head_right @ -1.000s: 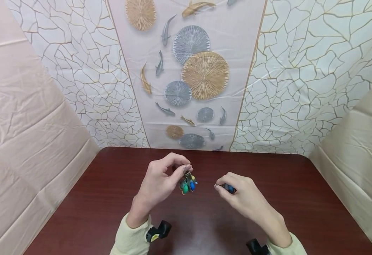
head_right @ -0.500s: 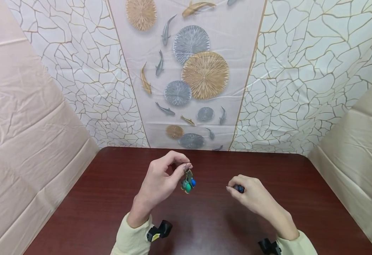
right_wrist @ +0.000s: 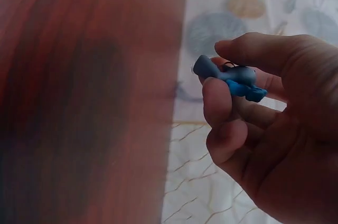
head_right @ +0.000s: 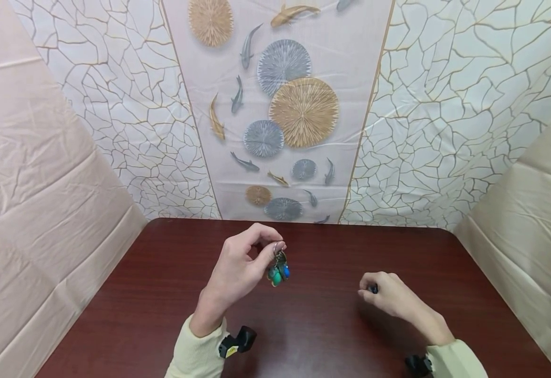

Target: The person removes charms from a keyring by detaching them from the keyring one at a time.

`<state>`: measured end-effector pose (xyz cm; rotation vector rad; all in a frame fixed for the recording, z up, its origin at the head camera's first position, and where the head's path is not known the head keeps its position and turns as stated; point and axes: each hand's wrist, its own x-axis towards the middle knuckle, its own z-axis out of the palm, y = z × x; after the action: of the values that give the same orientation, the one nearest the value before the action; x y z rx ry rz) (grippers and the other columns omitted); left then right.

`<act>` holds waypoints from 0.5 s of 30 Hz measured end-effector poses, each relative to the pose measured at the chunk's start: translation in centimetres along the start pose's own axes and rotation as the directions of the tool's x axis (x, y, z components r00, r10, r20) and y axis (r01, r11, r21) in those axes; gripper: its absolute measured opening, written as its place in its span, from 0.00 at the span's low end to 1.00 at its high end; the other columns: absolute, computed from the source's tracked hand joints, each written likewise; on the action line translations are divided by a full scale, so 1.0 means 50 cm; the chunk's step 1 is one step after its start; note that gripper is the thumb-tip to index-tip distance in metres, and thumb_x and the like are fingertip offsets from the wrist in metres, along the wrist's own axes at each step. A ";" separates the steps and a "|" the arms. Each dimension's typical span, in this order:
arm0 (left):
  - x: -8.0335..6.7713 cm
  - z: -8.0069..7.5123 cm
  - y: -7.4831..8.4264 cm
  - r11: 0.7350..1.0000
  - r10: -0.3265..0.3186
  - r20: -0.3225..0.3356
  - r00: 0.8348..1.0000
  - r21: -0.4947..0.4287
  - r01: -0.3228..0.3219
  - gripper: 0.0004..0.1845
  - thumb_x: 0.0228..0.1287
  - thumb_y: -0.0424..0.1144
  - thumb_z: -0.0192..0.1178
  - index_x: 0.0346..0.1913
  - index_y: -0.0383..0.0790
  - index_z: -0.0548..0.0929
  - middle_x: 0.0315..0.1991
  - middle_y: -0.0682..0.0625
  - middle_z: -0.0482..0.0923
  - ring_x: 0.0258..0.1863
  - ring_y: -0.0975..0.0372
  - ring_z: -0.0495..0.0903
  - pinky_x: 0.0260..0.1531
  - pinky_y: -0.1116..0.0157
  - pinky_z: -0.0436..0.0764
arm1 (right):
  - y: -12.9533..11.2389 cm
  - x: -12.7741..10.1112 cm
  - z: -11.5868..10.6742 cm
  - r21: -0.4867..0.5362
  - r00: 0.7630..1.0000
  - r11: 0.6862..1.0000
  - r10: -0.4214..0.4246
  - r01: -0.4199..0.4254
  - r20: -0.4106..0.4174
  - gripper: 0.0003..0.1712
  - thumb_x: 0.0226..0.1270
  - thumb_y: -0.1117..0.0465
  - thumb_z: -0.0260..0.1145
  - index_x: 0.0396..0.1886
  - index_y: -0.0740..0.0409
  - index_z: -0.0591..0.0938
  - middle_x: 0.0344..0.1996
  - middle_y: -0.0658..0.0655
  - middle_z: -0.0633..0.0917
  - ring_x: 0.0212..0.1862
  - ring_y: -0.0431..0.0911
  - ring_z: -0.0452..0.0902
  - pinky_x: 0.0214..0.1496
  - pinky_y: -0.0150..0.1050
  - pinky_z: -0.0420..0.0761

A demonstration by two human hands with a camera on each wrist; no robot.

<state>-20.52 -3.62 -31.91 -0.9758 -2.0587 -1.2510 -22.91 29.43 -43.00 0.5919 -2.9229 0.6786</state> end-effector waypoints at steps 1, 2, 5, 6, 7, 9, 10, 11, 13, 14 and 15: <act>0.000 0.000 0.000 1.000 -0.001 0.001 1.000 0.001 0.001 0.02 0.66 0.36 0.63 0.39 0.42 0.81 0.32 0.55 0.84 0.26 0.72 0.74 0.25 0.80 0.72 | 0.007 -0.001 0.002 0.003 1.000 1.000 0.006 -0.006 0.012 0.10 0.61 0.60 0.70 0.24 0.43 0.79 0.16 0.39 0.73 0.20 0.29 0.65 0.23 0.29 0.67; 0.000 0.000 0.000 1.000 -0.002 0.001 1.000 0.003 0.002 0.02 0.66 0.36 0.63 0.39 0.42 0.81 0.32 0.55 0.84 0.26 0.72 0.74 0.25 0.80 0.72 | 0.013 -0.002 0.003 0.006 1.000 1.000 0.014 -0.014 0.025 0.10 0.61 0.60 0.70 0.24 0.43 0.79 0.16 0.39 0.73 0.20 0.29 0.65 0.23 0.29 0.67; 0.000 0.000 0.001 1.000 -0.003 0.001 1.000 0.007 0.003 0.02 0.66 0.35 0.63 0.39 0.42 0.81 0.32 0.55 0.84 0.26 0.72 0.74 0.25 0.79 0.73 | 0.031 -0.006 0.007 0.022 0.997 0.999 0.048 -0.050 0.064 0.09 0.62 0.60 0.69 0.25 0.45 0.79 0.16 0.41 0.74 0.18 0.30 0.67 0.21 0.29 0.69; 0.000 0.000 0.001 1.000 -0.004 0.001 1.000 0.004 0.004 0.02 0.66 0.35 0.63 0.39 0.42 0.81 0.32 0.55 0.84 0.25 0.72 0.74 0.25 0.79 0.73 | 0.036 -0.007 0.008 0.029 0.995 0.998 0.060 -0.062 0.079 0.09 0.63 0.60 0.68 0.25 0.45 0.79 0.16 0.42 0.74 0.18 0.31 0.68 0.21 0.30 0.70; -0.001 0.000 0.001 1.000 -0.005 0.001 1.000 0.001 0.005 0.02 0.66 0.35 0.63 0.38 0.42 0.81 0.32 0.55 0.84 0.25 0.72 0.74 0.25 0.79 0.73 | 0.041 -0.009 0.009 0.038 0.993 0.996 0.071 -0.075 0.095 0.08 0.63 0.60 0.68 0.26 0.46 0.79 0.16 0.43 0.75 0.18 0.32 0.69 0.21 0.30 0.71; -0.001 -0.001 0.002 1.000 -0.010 0.002 1.000 -0.012 0.010 0.01 0.66 0.35 0.63 0.38 0.42 0.81 0.31 0.55 0.84 0.25 0.72 0.74 0.25 0.79 0.74 | 0.050 -0.013 0.011 0.050 0.989 0.994 0.092 -0.098 0.120 0.07 0.64 0.60 0.68 0.27 0.48 0.79 0.16 0.44 0.75 0.17 0.33 0.70 0.20 0.31 0.71; -0.001 -0.001 0.002 1.000 -0.012 0.002 1.000 -0.017 0.012 0.01 0.66 0.35 0.63 0.38 0.42 0.82 0.31 0.55 0.84 0.24 0.72 0.74 0.25 0.79 0.74 | 0.055 -0.014 0.012 0.054 0.987 0.993 0.100 -0.108 0.129 0.07 0.64 0.60 0.67 0.27 0.48 0.79 0.16 0.44 0.75 0.17 0.34 0.70 0.20 0.31 0.71; -0.001 -0.001 0.002 1.000 -0.013 0.002 1.000 -0.022 0.013 0.02 0.65 0.35 0.63 0.38 0.41 0.82 0.31 0.54 0.84 0.24 0.72 0.74 0.25 0.79 0.74 | 0.059 -0.016 0.013 0.056 0.985 0.992 0.108 -0.116 0.136 0.07 0.64 0.60 0.67 0.27 0.48 0.79 0.16 0.44 0.75 0.17 0.34 0.70 0.20 0.31 0.71; -0.001 -0.001 0.001 0.999 -0.014 -0.001 1.000 -0.029 0.014 0.01 0.65 0.34 0.64 0.37 0.41 0.82 0.31 0.54 0.84 0.24 0.72 0.74 0.25 0.79 0.75 | 0.066 -0.019 0.015 0.056 0.983 0.990 0.119 -0.128 0.140 0.07 0.64 0.60 0.67 0.28 0.49 0.79 0.16 0.45 0.75 0.17 0.34 0.70 0.20 0.31 0.71; -0.001 -0.001 0.001 0.999 -0.012 -0.003 1.000 -0.031 0.012 0.01 0.64 0.33 0.64 0.37 0.42 0.82 0.31 0.54 0.83 0.24 0.72 0.74 0.25 0.79 0.75 | 0.069 -0.021 0.015 0.054 0.982 0.990 0.122 -0.131 0.141 0.07 0.64 0.59 0.68 0.28 0.49 0.78 0.16 0.45 0.75 0.18 0.34 0.70 0.20 0.31 0.71; -0.001 -0.001 0.001 1.000 -0.010 -0.006 1.000 -0.030 0.009 0.02 0.64 0.33 0.64 0.37 0.42 0.82 0.30 0.54 0.83 0.24 0.72 0.74 0.25 0.79 0.75 | 0.072 -0.022 0.016 0.054 0.982 0.990 0.125 -0.133 0.140 0.07 0.64 0.60 0.68 0.28 0.49 0.78 0.16 0.45 0.76 0.18 0.34 0.70 0.20 0.31 0.71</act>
<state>-20.44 -3.68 -31.90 -0.9755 -2.0477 -1.2913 -23.29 32.44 -45.35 0.4752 -3.0996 0.7774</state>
